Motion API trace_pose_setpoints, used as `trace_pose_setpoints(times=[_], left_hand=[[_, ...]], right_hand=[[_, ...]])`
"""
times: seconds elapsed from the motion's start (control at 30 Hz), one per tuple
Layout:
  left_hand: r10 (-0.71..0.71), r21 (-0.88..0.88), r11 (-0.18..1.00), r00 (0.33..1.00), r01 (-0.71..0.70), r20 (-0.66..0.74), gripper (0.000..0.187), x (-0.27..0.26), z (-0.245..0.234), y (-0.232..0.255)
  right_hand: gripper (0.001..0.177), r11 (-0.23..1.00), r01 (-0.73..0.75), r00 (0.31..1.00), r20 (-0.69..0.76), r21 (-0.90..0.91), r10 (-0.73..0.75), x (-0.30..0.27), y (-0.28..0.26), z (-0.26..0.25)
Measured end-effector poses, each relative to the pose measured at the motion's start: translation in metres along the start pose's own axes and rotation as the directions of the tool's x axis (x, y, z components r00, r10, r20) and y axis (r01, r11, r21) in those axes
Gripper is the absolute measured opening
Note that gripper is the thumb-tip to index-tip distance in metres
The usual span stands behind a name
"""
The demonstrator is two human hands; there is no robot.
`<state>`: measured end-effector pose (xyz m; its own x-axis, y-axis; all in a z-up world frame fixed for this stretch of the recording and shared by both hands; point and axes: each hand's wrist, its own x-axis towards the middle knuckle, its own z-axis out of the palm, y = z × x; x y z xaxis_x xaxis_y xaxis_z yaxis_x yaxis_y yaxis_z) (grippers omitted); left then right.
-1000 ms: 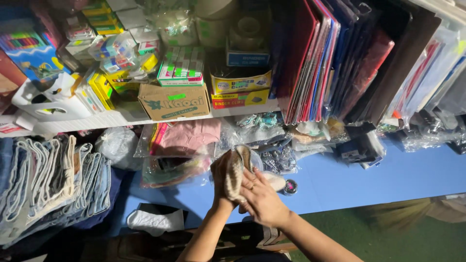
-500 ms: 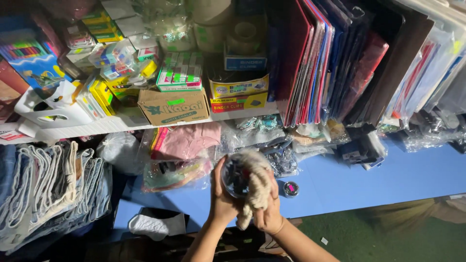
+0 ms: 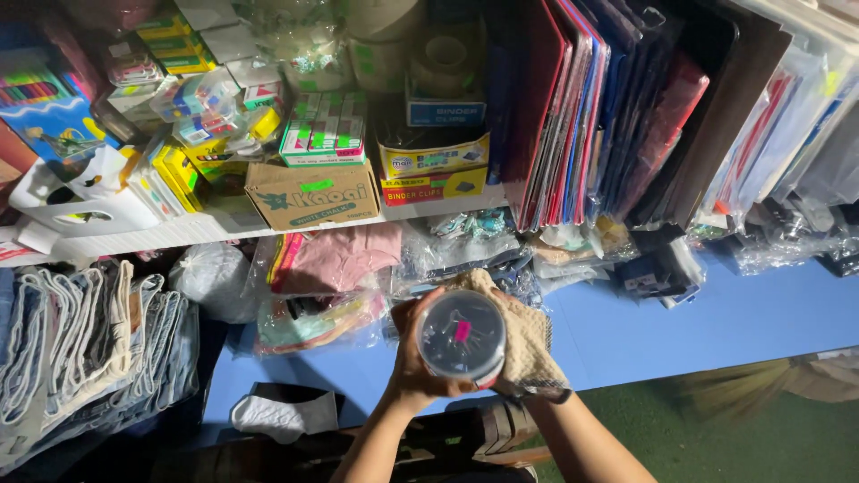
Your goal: The person wipes a roll of tape with a cloth and places it on a blue counter. They then open a box of binder clips, remove several clips, and place them on the counter next to the tape.
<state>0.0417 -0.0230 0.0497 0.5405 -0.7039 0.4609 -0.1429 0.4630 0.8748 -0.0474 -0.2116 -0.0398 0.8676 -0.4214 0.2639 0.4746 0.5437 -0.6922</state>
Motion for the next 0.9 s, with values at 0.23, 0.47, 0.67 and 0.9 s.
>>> trace_pose_setpoints(times=[0.23,0.47,0.67,0.9], left_hand=[[0.038,0.138,0.990,0.959,0.001,-0.281,0.141,-0.007,0.014,-0.003],[0.065,0.022,0.998,0.970,-0.061,-0.233,0.130,-0.005,0.013,0.000],[0.322,0.349,0.906,0.925,-0.239,-0.202,0.126,-0.001,0.036,0.006],[0.499,0.758,0.625,0.842,-0.187,-0.204,0.111,0.002,0.039,0.002]], right_hand=[[0.049,0.989,0.134,0.981,-0.129,-0.067,-0.142,0.000,-0.011,0.056],[0.046,0.927,-0.375,0.863,-0.366,0.000,0.349,0.025,-0.038,0.033],[0.046,0.200,0.457,0.854,0.365,-0.866,-0.372,0.017,-0.050,0.062],[0.039,0.958,0.038,0.962,-0.249,-0.283,-0.112,0.005,-0.022,0.090]])
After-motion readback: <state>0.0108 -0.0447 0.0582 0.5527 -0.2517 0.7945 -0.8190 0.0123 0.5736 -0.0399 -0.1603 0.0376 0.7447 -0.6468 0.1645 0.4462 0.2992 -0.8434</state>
